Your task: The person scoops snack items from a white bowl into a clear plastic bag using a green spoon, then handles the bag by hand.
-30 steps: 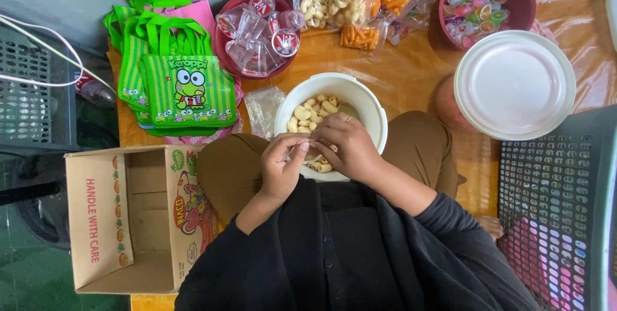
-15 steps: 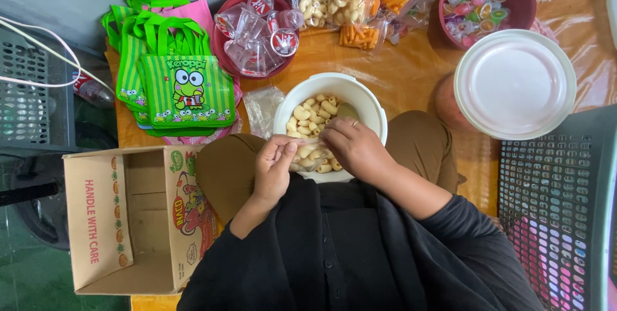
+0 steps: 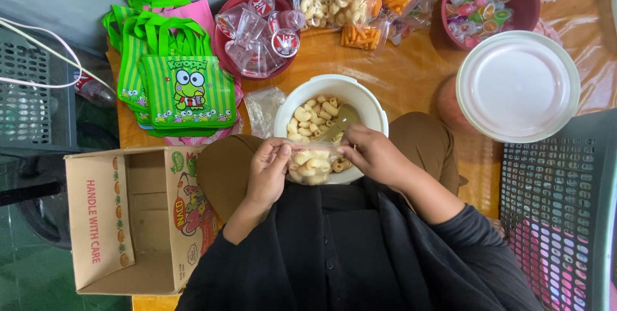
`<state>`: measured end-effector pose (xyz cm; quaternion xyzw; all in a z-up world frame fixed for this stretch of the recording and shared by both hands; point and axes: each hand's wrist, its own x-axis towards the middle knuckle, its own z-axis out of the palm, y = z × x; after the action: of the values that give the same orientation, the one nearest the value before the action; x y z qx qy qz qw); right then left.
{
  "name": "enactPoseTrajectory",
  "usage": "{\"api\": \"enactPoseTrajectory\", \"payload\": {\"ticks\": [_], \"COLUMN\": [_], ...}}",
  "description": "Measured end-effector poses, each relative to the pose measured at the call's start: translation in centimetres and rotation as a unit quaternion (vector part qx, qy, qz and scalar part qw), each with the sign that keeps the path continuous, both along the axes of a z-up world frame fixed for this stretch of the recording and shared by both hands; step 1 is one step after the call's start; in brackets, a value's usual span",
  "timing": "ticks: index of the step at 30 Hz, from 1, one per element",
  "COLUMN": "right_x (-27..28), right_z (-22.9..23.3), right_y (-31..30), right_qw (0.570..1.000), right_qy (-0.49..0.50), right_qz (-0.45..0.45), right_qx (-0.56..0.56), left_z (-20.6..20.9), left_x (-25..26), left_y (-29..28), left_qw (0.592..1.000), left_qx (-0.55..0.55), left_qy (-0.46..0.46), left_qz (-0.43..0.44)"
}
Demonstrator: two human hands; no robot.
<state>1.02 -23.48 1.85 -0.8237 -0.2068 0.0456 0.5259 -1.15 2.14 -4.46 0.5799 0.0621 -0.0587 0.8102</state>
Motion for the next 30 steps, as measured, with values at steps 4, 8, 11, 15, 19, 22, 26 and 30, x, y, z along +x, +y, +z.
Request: {"api": "enactPoseTrajectory", "payload": {"ticks": [4,8,11,15,19,22,26,30], "right_x": [2.1,8.0,9.4,7.4,3.8,1.3,-3.0,-5.9], "right_z": [-1.3,-1.8,-0.2,-2.9,-3.8,-2.6,-7.3,-7.3], "right_y": [-1.3,-5.3,-7.3,-9.5,-10.6,-12.5,-16.1,-13.0], "right_qw": [0.958,0.887,0.841,0.906,0.918,0.942,0.892,0.812], "right_qy": [0.166,0.126,0.124,0.099,0.157,0.196,0.343,0.529], "right_qz": [0.034,-0.116,-0.261,-0.25,-0.241,-0.249,-0.095,0.001], "right_qx": [0.234,0.428,0.456,0.328,0.272,0.112,-0.279,-0.248], "left_z": [4.4,5.5,3.6,0.8,-15.8,-21.9,-6.0,-4.7], "left_x": [1.4,1.6,0.4,-3.7,-7.2,-6.8,-1.3,3.2], "left_y": [1.7,7.2,12.9,15.6,22.5,23.3,16.3,15.9], "left_qw": [0.994,0.93,0.789,0.625,0.623,0.61,0.5,0.621], "left_qx": [0.065,0.346,0.558,0.551,0.512,0.475,0.614,0.653], "left_qy": [-0.02,-0.024,0.113,0.332,0.37,0.435,0.359,0.28], "left_qz": [-0.088,-0.122,-0.233,-0.442,-0.462,-0.461,-0.494,-0.331]}}
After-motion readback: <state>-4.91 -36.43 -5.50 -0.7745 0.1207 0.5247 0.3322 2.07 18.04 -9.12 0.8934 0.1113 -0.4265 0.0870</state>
